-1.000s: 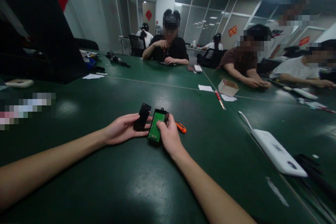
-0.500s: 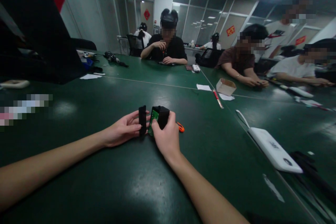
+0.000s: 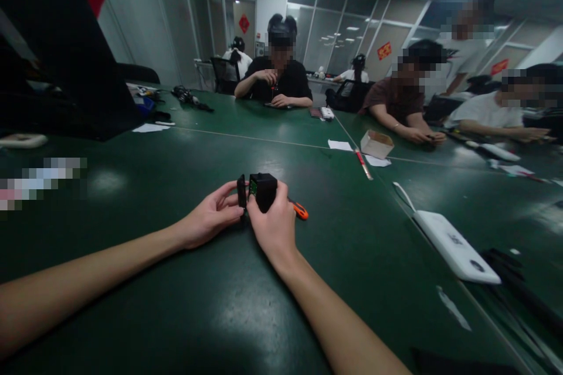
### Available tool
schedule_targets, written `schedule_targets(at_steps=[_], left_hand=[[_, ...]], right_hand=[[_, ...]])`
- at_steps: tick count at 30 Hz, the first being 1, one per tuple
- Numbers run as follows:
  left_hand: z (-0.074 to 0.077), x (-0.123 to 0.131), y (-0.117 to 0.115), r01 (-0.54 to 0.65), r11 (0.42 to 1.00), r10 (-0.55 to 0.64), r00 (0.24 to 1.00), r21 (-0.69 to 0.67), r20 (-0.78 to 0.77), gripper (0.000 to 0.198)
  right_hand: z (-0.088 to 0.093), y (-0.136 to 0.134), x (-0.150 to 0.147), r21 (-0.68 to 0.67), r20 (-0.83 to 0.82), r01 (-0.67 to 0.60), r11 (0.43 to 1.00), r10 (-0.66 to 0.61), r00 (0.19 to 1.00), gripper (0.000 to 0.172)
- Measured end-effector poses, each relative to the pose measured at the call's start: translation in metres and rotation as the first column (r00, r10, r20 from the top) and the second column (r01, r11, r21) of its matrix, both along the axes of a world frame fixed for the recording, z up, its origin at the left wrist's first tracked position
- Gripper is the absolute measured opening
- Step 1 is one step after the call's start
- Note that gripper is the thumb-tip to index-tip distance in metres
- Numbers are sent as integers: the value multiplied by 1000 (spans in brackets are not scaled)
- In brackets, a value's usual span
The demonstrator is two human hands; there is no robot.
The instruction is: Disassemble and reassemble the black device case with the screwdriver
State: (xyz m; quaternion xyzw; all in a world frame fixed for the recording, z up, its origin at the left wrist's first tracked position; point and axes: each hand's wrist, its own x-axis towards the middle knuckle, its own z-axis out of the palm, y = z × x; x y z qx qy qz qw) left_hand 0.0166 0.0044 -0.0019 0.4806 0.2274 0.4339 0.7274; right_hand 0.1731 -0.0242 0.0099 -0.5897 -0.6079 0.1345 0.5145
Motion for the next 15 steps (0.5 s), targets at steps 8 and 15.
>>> schedule_targets(at_steps=[8,15], left_hand=[[-6,1,3,-40,999,41,999,36,-5,65],[-8,0,5,-85,996,85,996,29,-15,64]], right_hand=[[-7,4,3,29,-28,-121,992,122,992,45],[-8,4,5,51,-43,-231,972,234,971,36]])
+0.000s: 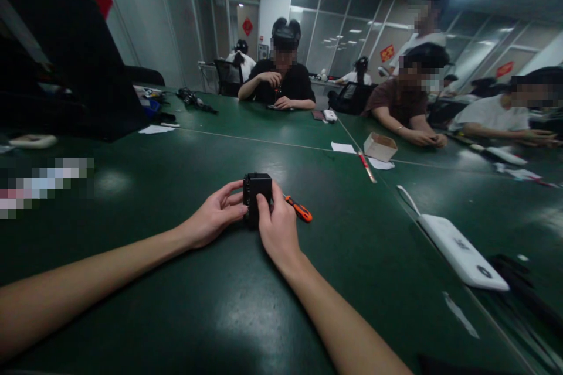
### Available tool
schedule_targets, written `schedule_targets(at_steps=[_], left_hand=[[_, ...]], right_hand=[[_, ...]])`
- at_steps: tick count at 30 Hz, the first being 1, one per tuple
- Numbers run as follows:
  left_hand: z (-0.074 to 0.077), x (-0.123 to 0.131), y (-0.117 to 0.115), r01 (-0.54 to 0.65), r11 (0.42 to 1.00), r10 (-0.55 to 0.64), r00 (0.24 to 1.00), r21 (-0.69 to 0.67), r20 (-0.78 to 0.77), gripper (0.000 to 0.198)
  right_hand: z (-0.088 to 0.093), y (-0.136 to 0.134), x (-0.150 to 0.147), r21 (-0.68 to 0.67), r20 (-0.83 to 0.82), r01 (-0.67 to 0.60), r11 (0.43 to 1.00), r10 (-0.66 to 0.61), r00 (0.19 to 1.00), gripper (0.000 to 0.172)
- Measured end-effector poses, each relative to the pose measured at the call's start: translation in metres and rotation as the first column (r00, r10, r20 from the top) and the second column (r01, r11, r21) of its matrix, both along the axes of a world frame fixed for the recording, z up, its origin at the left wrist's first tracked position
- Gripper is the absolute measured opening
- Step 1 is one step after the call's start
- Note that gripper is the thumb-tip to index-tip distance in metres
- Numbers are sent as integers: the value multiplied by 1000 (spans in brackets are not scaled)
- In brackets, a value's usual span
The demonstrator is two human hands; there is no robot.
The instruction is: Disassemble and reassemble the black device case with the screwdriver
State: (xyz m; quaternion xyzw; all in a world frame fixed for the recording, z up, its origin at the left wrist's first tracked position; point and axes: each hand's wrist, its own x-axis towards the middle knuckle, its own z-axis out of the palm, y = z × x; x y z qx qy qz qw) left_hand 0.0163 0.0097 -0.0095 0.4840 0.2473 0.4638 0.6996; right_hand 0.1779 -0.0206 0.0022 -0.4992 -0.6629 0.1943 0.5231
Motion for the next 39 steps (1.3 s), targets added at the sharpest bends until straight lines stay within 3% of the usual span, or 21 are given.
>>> schedule_targets(at_steps=[7,15,20,32,37,39], left_hand=[[-1,0,2,-36,999,36,999,16,-7,59],[0,-4,5,-96,993,99,995,74,-34,59],[0,-5,5,-89,993,93,994,73,-54,66],[4,-6,4,-128,984,143,982,127,-123,57],[4,-6,4,-142,982,165,966,124,-201,56],[3,-6,4,-161,979,186,956,126,-225,51]], right_hand=[[0,1,-1,-154,-274,-34,987,-9,962,55],[1,2,-3,-193,-400,-108,975,23,916,51],[5,1,-1,-278,-505,-259,925,88,859,47],[0,3,-2,-231,-672,-308,923,78,736,44],[4,3,1,-200,-768,-321,926,56,639,40],[3,4,2,-191,-762,-325,926,69,644,40]])
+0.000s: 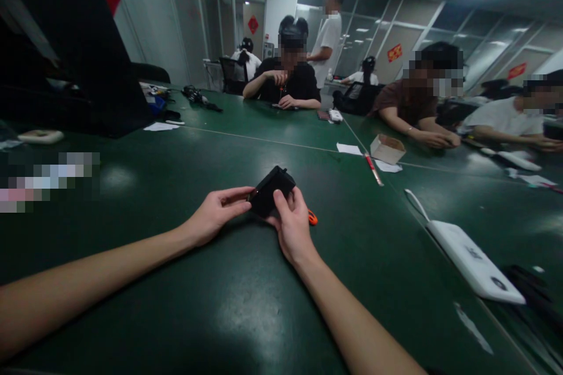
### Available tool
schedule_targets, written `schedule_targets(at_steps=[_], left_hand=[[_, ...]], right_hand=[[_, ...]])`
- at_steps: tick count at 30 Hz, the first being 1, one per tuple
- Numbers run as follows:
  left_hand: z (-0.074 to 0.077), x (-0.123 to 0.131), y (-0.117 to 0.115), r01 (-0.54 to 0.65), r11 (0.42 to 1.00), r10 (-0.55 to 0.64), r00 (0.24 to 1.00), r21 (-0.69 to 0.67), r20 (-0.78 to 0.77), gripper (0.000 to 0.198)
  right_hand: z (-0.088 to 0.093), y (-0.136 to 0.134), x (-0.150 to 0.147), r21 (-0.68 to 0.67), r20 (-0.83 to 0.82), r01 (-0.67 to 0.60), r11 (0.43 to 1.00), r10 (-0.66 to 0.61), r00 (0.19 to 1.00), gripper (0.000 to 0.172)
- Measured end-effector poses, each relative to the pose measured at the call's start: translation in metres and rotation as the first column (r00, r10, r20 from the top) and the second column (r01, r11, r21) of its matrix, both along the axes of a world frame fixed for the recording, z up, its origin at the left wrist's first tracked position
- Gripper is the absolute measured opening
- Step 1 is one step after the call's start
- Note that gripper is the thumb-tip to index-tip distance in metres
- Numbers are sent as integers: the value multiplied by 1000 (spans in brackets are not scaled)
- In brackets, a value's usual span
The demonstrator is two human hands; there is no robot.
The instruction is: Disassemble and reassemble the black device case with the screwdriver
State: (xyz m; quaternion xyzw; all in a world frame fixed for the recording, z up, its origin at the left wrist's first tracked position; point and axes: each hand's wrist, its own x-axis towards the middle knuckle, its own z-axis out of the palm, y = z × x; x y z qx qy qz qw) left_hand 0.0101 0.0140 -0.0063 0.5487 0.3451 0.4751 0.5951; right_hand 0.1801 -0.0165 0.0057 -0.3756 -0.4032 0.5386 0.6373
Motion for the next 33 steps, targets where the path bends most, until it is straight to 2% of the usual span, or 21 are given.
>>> schedule_targets(at_steps=[5,9,13,16,19,21,23,26,30,33], left_hand=[[-2,0,1,-50,999,51,998,-21,42,51],[-3,0,-1,8,999,-6,998,-32,65,54],[-1,0,-5,35,999,-36,999,9,26,61],[2,0,-8,59,994,-56,998,88,-36,62],[4,-1,-9,17,975,0,997,223,-73,56],[4,-2,-8,-38,963,62,995,266,-82,55],[4,-3,-6,-74,966,96,993,248,-76,59],[2,-3,-1,-55,988,55,998,148,2,69],[-1,-3,4,75,997,-71,990,-22,125,61],[-2,-3,4,89,996,-83,987,-32,139,55]], right_hand=[[-3,1,1,6,41,-36,999,36,999,40],[0,-2,0,17,-37,-51,999,52,998,38],[4,-5,-1,37,-83,-141,989,144,986,40],[4,-4,-1,16,-52,-184,983,185,981,44],[1,-1,2,-17,-26,-129,991,129,991,47],[0,2,6,-44,-23,-83,996,82,996,42],[0,4,9,-63,-31,-59,996,57,998,34],[1,4,11,-67,-61,-28,997,24,998,24],[1,4,10,-53,-96,-34,998,29,995,20],[-1,3,10,-50,-94,-52,997,47,994,22]])
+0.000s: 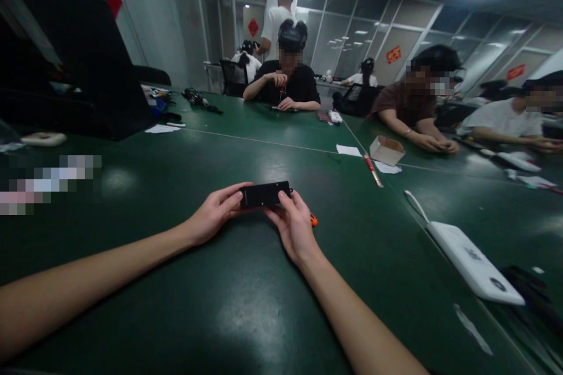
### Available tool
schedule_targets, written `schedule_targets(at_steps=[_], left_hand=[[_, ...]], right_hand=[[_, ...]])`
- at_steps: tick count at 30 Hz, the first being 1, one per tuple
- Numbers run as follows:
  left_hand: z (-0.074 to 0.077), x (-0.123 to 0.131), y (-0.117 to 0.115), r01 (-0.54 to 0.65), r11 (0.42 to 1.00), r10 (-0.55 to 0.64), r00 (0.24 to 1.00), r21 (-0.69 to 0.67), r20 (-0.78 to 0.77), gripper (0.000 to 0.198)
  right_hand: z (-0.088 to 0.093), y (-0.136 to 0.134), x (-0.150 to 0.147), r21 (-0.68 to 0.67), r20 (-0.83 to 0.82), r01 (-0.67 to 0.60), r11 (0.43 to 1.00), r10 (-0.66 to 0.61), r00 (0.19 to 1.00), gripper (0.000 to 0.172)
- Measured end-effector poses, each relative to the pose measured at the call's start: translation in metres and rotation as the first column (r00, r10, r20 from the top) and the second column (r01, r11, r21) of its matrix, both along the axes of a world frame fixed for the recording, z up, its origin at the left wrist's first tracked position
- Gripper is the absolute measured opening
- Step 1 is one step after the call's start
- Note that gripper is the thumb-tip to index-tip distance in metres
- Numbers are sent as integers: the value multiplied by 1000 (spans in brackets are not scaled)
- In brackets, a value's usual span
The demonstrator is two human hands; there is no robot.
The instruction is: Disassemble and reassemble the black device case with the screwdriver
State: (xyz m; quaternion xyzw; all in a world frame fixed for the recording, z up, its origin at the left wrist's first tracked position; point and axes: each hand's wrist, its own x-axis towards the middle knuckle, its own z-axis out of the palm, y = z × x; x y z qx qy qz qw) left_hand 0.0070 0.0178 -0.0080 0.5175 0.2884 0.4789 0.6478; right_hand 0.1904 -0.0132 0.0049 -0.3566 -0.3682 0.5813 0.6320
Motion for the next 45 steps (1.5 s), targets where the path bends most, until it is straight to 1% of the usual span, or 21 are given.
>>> schedule_targets(at_steps=[5,8,12,15,20,24,28,32,36,39,45], left_hand=[[4,-1,-2,-63,996,69,993,63,-96,55],[4,-2,-1,-110,988,127,978,109,-164,57],[3,-4,2,-160,961,217,942,226,-256,57],[4,-4,1,-172,942,254,927,287,-278,55],[6,-4,-1,-134,945,215,943,299,-256,50],[9,-5,-4,-102,925,226,922,366,-313,52],[13,-6,-6,-92,914,244,903,396,-353,44],[14,-8,-6,-81,914,238,900,396,-365,43],[14,-10,-6,-90,926,230,905,368,-358,43],[13,-10,-6,-102,928,233,909,358,-346,39],[11,-9,-5,-89,923,226,912,374,-342,32]], right_hand=[[-3,1,1,-7,37,-20,1000,20,999,27],[-5,2,1,-14,78,-43,999,44,996,31],[-6,2,1,-6,142,-64,998,64,988,36],[-7,2,0,6,187,-65,998,63,980,38],[-6,-1,-3,27,261,-55,998,46,964,39],[-2,-7,-7,40,355,-83,996,63,933,41],[4,-11,-4,63,454,-102,993,62,889,35],[9,-8,3,65,530,-118,991,66,845,31],[9,-7,4,53,565,-139,989,85,821,34],[7,-7,4,47,576,-141,989,88,812,37],[5,-6,4,40,556,-133,990,89,826,33]])
